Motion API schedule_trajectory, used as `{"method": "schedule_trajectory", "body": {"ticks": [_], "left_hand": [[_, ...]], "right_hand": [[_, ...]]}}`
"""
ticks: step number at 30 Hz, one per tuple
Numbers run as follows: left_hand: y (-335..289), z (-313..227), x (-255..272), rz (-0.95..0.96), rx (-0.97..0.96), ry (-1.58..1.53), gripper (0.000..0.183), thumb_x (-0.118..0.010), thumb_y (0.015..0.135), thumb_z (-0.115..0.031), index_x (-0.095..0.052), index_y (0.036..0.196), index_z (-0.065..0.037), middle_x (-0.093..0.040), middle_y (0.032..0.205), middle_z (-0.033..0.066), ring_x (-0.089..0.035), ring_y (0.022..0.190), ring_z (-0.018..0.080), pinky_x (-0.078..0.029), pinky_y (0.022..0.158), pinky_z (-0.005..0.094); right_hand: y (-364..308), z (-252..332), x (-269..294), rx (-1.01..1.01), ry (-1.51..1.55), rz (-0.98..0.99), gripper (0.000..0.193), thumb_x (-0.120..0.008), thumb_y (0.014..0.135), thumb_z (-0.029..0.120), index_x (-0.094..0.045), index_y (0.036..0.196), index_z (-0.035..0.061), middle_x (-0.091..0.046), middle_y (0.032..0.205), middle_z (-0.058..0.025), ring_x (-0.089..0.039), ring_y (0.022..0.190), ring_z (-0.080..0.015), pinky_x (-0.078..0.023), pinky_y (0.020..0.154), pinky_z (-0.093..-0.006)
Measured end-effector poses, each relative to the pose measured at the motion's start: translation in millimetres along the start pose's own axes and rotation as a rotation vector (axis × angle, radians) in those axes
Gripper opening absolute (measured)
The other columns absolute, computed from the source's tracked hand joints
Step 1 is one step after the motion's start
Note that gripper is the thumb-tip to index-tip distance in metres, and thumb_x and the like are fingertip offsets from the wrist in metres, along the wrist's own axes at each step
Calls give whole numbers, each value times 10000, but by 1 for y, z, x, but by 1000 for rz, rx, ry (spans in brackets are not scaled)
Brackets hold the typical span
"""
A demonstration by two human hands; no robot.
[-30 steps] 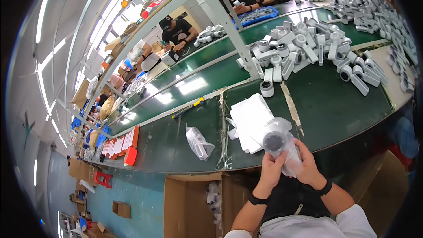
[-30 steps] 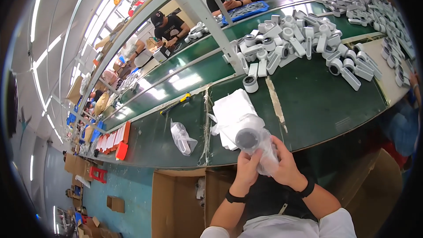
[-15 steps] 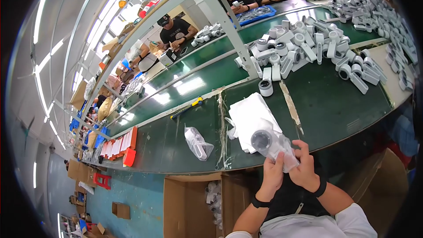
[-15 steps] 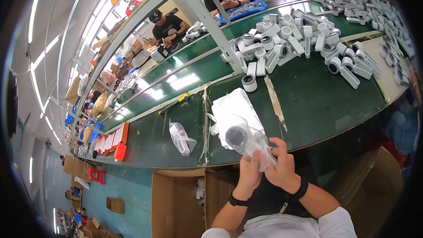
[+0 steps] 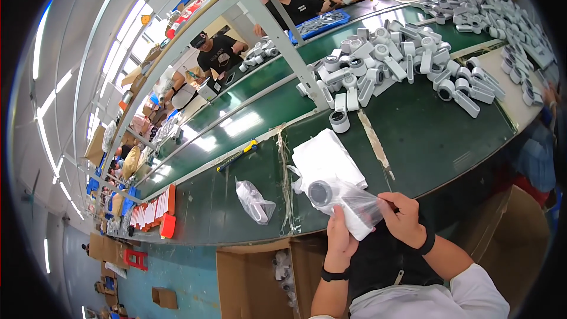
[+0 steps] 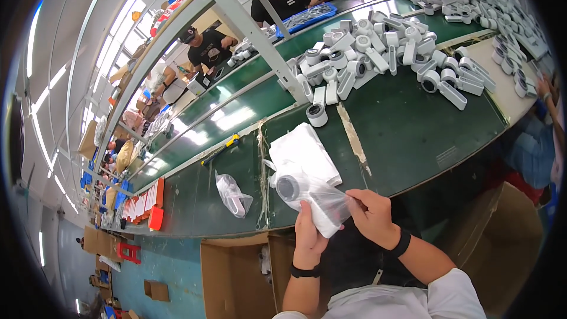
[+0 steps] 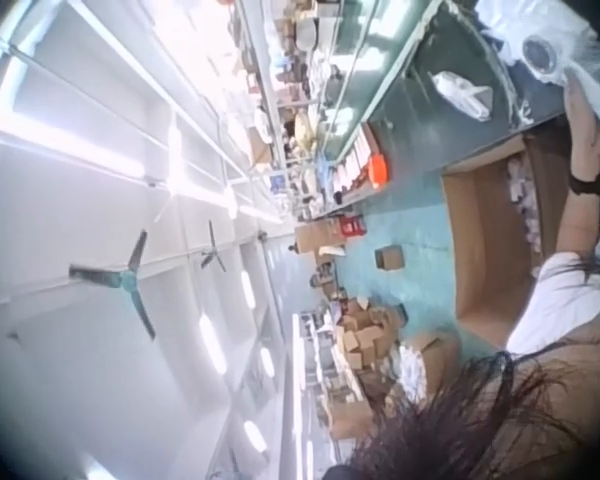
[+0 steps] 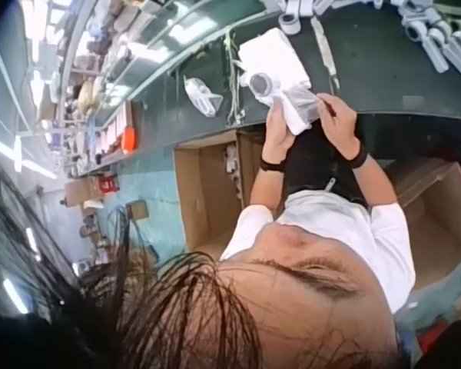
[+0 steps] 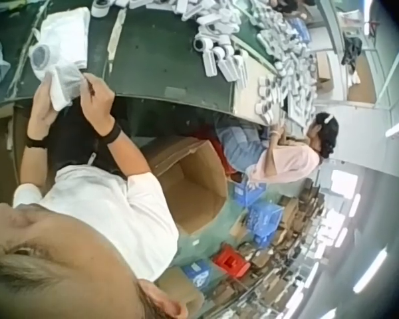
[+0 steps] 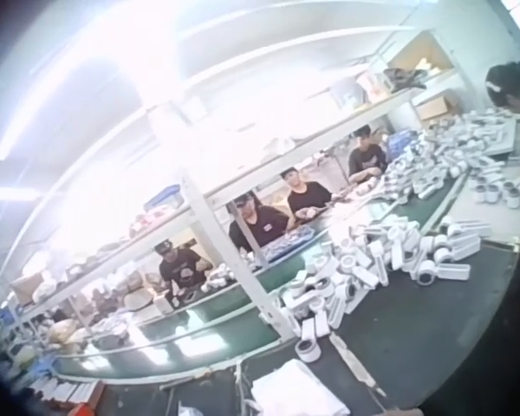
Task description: The person places a fan into a plastic bag, folds the bag, and then puts the bagged fan into a cardboard box.
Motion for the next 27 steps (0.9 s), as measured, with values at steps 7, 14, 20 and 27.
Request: {"method": "schedule_trajectory", "body": {"ticks": [7, 14, 20, 27], "left_hand": [[0, -7, 5, -104, -91, -75, 461, -373, 1037, -346, -418, 1330, 6, -557, 1259, 135, -566, 1139, 257, -466, 974, 396], [-2, -6, 9, -162, -217, -65, 380, -406, 1041, -264, -425, 1339, -29, -530, 1296, 95, -525, 1179, 199, -419, 1010, 357], [3, 4, 4, -281, -369, -17, 420, -384, 1044, -287, -377, 1359, -9, -510, 1304, 113, -520, 1183, 220, -431, 1000, 378], [7, 16, 4, -290, -502, 163, 407, -405, 1041, -255, -374, 1358, -1, -500, 1305, 110, -505, 1180, 207, -413, 1004, 354]], "right_hand": [[-18, -1, -4, 81, 7, -23, 129, -630, 831, -27, -661, 955, -43, -637, 715, -106, -586, 571, -139, -458, 554, -245], [-37, -1, -6, 85, 69, 28, 139, -610, 824, -49, -603, 960, -26, -580, 819, -71, -527, 636, -106, -428, 593, -227], [-31, 9, -18, 41, 124, 175, 324, -726, 703, 44, -546, 972, 21, -495, 921, -87, -467, 745, -176, -406, 647, -270], [-12, 24, -25, -59, -11, 144, 442, -739, 700, 68, -588, 1110, 3, -551, 1001, -111, -523, 880, -225, -429, 750, -297]]}}
Point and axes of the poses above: each hand's wrist, its own y-axis towards the middle knuckle, its own x-axis out of the back of the hand, z = x × y, the point moved 1 cm from there along y, towards the middle knuckle
